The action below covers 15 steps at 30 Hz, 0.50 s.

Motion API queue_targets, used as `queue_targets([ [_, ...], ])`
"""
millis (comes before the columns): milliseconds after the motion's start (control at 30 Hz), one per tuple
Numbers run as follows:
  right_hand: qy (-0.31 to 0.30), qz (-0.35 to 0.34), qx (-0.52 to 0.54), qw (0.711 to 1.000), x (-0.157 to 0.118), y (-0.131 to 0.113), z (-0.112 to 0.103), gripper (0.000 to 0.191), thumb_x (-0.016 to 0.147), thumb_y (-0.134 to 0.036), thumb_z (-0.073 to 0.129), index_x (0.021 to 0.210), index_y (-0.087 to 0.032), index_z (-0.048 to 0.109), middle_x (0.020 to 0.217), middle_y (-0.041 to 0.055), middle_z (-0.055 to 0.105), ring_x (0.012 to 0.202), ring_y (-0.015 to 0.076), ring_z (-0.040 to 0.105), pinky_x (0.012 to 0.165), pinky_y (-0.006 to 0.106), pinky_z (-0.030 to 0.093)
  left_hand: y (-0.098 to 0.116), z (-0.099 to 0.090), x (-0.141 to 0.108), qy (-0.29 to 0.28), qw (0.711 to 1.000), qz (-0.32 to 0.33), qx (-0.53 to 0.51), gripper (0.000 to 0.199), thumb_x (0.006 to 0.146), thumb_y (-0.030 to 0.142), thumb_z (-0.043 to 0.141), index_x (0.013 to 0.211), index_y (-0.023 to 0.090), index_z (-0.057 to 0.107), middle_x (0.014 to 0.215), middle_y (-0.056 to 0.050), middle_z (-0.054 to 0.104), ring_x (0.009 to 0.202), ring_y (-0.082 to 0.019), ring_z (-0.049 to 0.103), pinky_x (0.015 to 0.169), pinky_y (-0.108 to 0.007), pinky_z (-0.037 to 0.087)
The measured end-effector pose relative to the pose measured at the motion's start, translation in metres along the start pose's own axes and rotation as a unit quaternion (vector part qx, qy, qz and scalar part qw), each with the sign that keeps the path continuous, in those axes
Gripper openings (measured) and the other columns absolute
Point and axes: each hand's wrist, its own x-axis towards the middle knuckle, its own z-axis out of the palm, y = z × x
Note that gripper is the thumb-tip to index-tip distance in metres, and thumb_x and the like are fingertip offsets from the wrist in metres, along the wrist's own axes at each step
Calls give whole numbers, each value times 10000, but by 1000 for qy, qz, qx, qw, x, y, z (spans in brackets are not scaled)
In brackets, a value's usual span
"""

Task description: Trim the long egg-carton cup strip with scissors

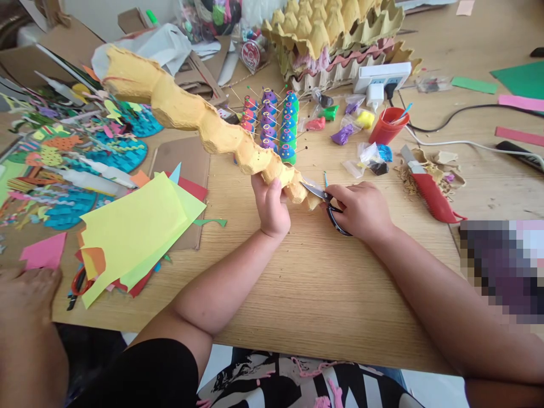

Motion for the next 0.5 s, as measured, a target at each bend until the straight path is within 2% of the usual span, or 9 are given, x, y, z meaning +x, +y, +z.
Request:
queue_targets([
  [233, 5, 8, -15, 1000, 0, 0, 0, 392, 1010, -505, 518, 1043, -196, 757, 664, 46, 695, 623, 195, 581, 685, 335, 314, 1, 1, 1, -1, 1000, 4, 18, 506, 926, 563, 600, 1356, 320, 491, 1489, -71, 562, 1302, -224, 621, 1024, -328, 567],
  [500, -2, 33, -34, 999, 0, 0, -1, 375, 996, -504, 536, 1039, -210, 764, 647, 43, 684, 606, 195, 553, 642, 329, 273, -2, -1, 2, -4, 1000, 1, 13, 541, 925, 567, 626, 1387, 335, 468, 1496, -67, 551, 1283, -222, 634, 1040, -341, 561],
])
